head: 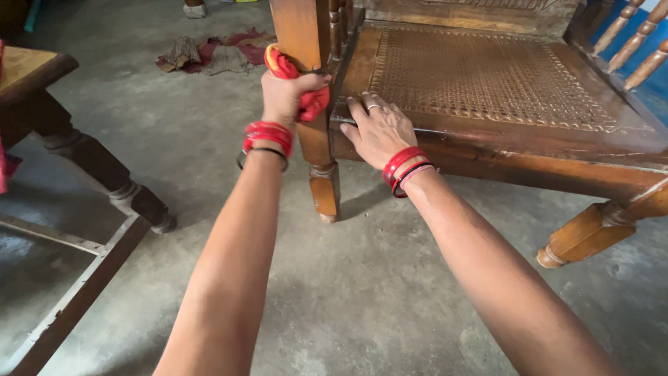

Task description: The person wipes a wooden chair with a red cloth, cleaning the armrests, seat, and legs. They move around the chair to reach different parts, using both hands to hold the cloth and wipe the surfaces.

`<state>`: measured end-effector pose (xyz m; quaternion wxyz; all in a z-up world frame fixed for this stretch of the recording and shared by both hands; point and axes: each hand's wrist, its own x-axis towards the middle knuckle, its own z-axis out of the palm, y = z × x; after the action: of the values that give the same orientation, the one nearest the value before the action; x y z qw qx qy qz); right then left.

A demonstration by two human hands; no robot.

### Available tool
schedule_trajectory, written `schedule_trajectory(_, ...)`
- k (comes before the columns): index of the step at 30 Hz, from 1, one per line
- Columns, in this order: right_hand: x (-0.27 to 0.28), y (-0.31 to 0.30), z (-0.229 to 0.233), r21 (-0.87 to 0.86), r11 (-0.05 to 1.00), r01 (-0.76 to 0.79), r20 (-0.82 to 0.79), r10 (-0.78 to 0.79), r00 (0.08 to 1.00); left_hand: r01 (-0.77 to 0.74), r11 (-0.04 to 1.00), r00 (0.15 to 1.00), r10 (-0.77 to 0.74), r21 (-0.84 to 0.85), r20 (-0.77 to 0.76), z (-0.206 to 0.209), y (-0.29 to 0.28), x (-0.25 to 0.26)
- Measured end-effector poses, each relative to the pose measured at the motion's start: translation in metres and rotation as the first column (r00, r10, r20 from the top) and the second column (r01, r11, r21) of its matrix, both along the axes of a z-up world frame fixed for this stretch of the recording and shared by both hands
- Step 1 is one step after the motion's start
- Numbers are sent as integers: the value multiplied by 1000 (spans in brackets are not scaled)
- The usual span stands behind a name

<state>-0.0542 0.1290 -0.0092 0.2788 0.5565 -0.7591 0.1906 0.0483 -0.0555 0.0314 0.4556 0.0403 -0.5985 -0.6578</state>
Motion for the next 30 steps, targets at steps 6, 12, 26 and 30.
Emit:
schedule_trajectory(6, -2, -4, 2, 0, 1000, -9, 64, 9, 998, -864, 487, 482, 873, -127, 71, -27, 59, -63)
schedule_trajectory(12, 0, -3, 3, 19, 1000, -17, 29, 16, 999, -743, 625, 664, 732, -239, -152, -68, 60, -40)
schedule_trajectory(26, -6, 1, -4, 26, 999, -39, 11, 39, 999, -170, -97, 697, 692, -981, -189, -73, 20, 53)
schedule_trajectory(30, -6, -4, -4, 145, 989, 36, 63, -45, 997, -72, -441, 781, 533, -894, -326, -36, 29, 54)
